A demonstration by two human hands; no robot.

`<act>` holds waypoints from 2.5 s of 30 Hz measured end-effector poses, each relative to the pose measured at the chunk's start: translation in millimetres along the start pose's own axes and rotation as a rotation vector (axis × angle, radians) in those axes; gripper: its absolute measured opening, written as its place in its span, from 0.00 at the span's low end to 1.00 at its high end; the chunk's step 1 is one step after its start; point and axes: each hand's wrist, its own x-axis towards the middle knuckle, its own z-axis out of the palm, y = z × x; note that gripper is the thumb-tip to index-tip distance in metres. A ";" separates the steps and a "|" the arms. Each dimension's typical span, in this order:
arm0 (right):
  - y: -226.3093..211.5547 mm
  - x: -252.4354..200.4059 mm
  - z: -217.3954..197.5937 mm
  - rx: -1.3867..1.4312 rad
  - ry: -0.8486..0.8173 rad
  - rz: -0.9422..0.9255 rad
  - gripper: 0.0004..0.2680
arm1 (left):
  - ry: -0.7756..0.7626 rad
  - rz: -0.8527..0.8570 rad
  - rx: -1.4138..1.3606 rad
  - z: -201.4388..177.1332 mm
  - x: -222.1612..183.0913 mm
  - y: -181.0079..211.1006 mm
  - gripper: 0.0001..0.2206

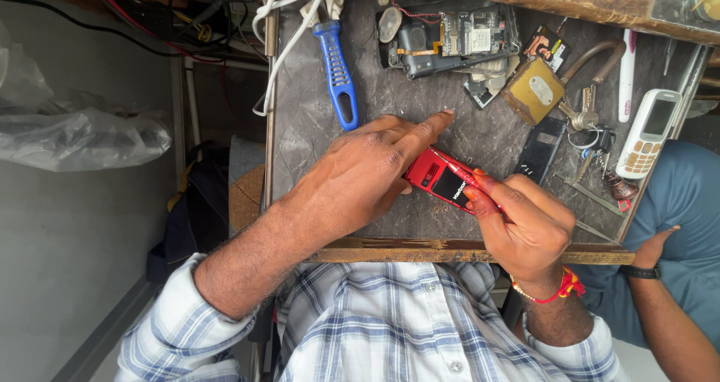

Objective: The person repairs a mobile phone by checking the display and keypad, removing the back cover and battery, and using a screwdriver to remove internal screws on a workbench.

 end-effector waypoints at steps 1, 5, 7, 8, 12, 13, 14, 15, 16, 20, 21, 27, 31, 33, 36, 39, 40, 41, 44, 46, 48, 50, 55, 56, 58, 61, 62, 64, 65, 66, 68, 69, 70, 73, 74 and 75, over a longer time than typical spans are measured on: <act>0.6 -0.6 0.1 0.000 0.001 0.000 0.07 | 0.004 0.002 0.001 0.3 -0.2 -0.2 0.39; 2.3 -1.9 0.2 0.001 0.003 0.008 0.06 | 0.014 0.002 0.008 0.7 -0.3 -0.4 0.39; 2.5 -2.2 0.2 -0.007 0.000 0.011 0.06 | 0.014 0.002 0.010 1.0 -0.3 -0.4 0.39; 2.6 -2.0 0.3 -0.015 -0.002 0.010 0.06 | 0.014 0.004 0.012 1.0 -0.2 -0.5 0.39; 1.1 -0.8 0.5 -0.033 -0.006 -0.003 0.06 | 0.017 0.007 0.013 1.6 0.0 -0.3 0.39; 0.5 -0.2 0.3 -0.036 -0.009 0.000 0.06 | 0.017 0.005 0.010 1.4 -0.2 -0.4 0.39; -0.2 0.5 -0.1 -0.040 -0.011 0.004 0.06 | 0.017 0.003 0.006 1.1 -0.4 -0.5 0.39; -0.9 1.3 -0.8 -0.043 -0.014 0.007 0.06 | 0.018 0.001 0.002 1.0 -0.6 -0.5 0.38; -1.6 2.1 -1.6 -0.043 -0.023 0.003 0.06 | 0.019 0.001 -0.001 1.0 -0.6 -0.7 0.38; -3.5 6.7 -3.5 -0.036 -0.038 -0.008 0.06 | 0.029 0.006 0.009 1.8 -0.8 -1.1 0.37; -4.2 8.2 -3.6 -0.032 -0.037 -0.010 0.06 | 0.034 0.007 0.018 1.7 -1.0 -1.2 0.37; -10.3 18.6 -14.6 -0.070 -0.121 -0.040 0.06 | 0.038 0.009 -0.014 0.9 -1.4 -0.2 0.36; -14.8 32.3 -23.4 -0.111 -0.190 -0.112 0.06 | 0.030 -0.009 0.023 3.2 -1.0 -0.1 0.35; -19.0 41.6 -29.8 -0.120 -0.245 -0.144 0.06 | 0.029 -0.019 0.028 4.8 -0.9 -0.8 0.35; -26.7 56.1 -37.8 -0.198 -0.337 -0.205 0.07 | 0.038 -0.012 0.042 6.8 -1.3 -1.8 0.36; -34.7 74.7 -48.0 -0.328 -0.474 -0.296 0.09 | 0.050 -0.001 0.035 7.4 -1.3 -1.8 0.35; -39.5 79.8 -50.2 -0.419 -0.501 -0.337 0.09 | 0.044 -0.002 0.036 6.9 -1.4 -1.8 0.35; -45.0 84.6 -51.6 -0.511 -0.529 -0.380 0.08 | 0.039 -0.002 0.037 6.0 -1.4 -1.7 0.35; -61.5 98.2 -53.9 -0.771 -0.545 -0.538 0.09 | 0.043 0.003 0.029 3.2 -1.5 -1.1 0.35; -69.8 104.2 -50.9 -0.882 -0.530 -0.629 0.09 | 0.048 0.006 0.028 2.4 -1.6 -0.5 0.36; -74.1 107.3 -47.0 -0.936 -0.512 -0.700 0.07 | 0.053 0.007 0.037 2.4 -2.0 -0.4 0.36; -74.5 107.8 -43.1 -0.993 -0.673 -0.713 0.05 | 0.060 0.008 0.027 2.9 -2.5 -1.2 0.37; -70.7 102.6 -40.4 -1.000 -0.783 -0.785 0.05 | 0.065 0.005 0.009 8.3 -3.4 -4.0 0.38; -70.1 103.1 -41.6 -0.981 -0.773 -0.780 0.05 | 0.076 0.014 0.002 9.3 -3.7 -4.8 0.39; -68.9 105.1 -43.2 -0.961 -0.767 -0.786 0.06 | 0.084 0.014 0.008 11.2 -4.2 -5.9 0.39; -66.0 109.9 -44.9 -0.988 -0.822 -0.793 0.06 | 0.068 -0.011 0.031 13.5 -3.5 -6.7 0.38; -65.0 111.4 -45.1 -1.012 -0.869 -0.779 0.05 | 0.057 -0.021 0.030 13.9 -3.0 -7.1 0.39; -62.4 114.7 -43.5 -1.007 -0.889 -0.773 0.04 | 0.059 -0.021 0.022 14.2 -3.0 -7.9 0.39; -61.0 116.8 -42.5 -0.977 -0.863 -0.780 0.05 | 0.071 -0.012 0.014 14.1 -3.4 -8.5 0.39; -60.3 118.2 -41.9 -0.948 -0.838 -0.787 0.05 | 0.082 -0.002 0.005 14.4 -3.3 -8.8 0.39; -61.0 120.6 -43.9 -0.943 -0.878 -0.790 0.06 | 0.076 -0.002 0.001 14.9 -2.1 -8.8 0.39; -61.7 121.7 -44.3 -0.937 -0.899 -0.793 0.07 | 0.073 -0.004 0.000 14.6 -2.3 -8.6 0.39; -62.3 122.4 -43.3 -1.000 -0.945 -0.803 0.07 | 0.068 -0.016 -0.001 14.0 -2.6 -8.6 0.39; -62.7 123.9 -42.1 -1.099 -1.025 -0.817 0.08 | 0.050 -0.039 -0.008 13.9 -2.7 -8.5 0.39; -62.7 125.0 -42.9 -1.073 -1.010 -0.816 0.09 | 0.046 -0.039 -0.009 14.2 -2.4 -8.6 0.39; -62.8 126.0 -43.3 -1.049 -0.993 -0.817 0.10 | 0.044 -0.038 -0.010 14.3 -1.7 -9.0 0.40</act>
